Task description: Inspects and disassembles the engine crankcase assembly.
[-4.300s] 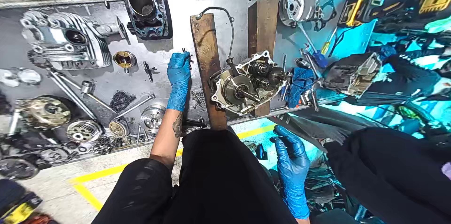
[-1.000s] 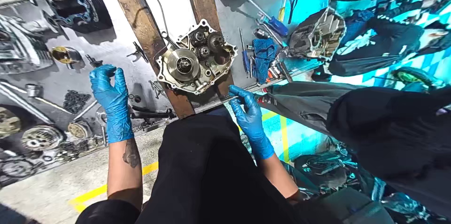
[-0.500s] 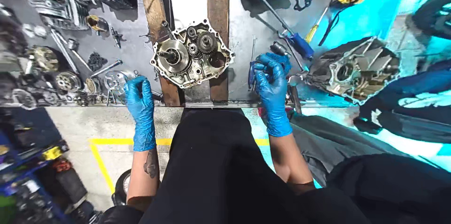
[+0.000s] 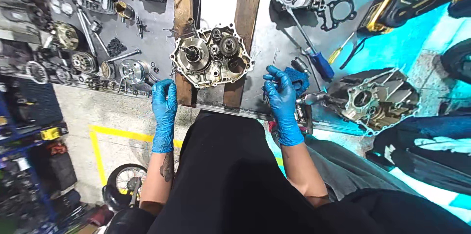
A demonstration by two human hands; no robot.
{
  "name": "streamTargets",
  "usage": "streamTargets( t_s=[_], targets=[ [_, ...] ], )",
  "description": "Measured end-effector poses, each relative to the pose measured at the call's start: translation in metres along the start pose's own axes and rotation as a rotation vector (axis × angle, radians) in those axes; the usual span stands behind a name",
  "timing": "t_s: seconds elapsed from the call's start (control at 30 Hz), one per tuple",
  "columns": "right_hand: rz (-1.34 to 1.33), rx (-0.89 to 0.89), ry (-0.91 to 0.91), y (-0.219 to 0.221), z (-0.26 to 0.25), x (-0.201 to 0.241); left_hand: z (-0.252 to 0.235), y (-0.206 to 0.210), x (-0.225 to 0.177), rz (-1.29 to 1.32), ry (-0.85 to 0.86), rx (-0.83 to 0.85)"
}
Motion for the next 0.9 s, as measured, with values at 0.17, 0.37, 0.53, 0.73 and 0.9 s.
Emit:
streamTargets(
  t_s=[0.17,0.37,0.53,0.73,0.9],
  targets=[
    [0.033,-0.035,-0.013,0.003,-0.006,0.01,-0.02,0.008,0.007,0.081,-0.017,0.004],
    [0.088,0.046,0.067,0.033,-0.01,0.015,-0.043,0.016,0.021,0.212,-0.02,0.006],
    [-0.124,0.041,0.405,0.086,-0.013,0.002,-0.063,0.024,0.025,0.289,-0.011,0.034],
    [-0.158,-0.006,0.571,0.117,-0.032,0.0,-0.097,0.019,0.032,0.38,0.031,0.031],
    [-0.185,0.011,0.708,0.124,-0.038,0.006,-0.132,0.033,0.044,0.398,-0.013,0.104]
  ],
)
Point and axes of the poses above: each hand's wrist, its own z-axis away from the middle knuckle, its own y-axis out of the palm, x = y × z, the point moved 10 cm from there along -z, towards the middle knuckle, and after that the axes turned 11 degrees about -x, right-handed, at the moved point
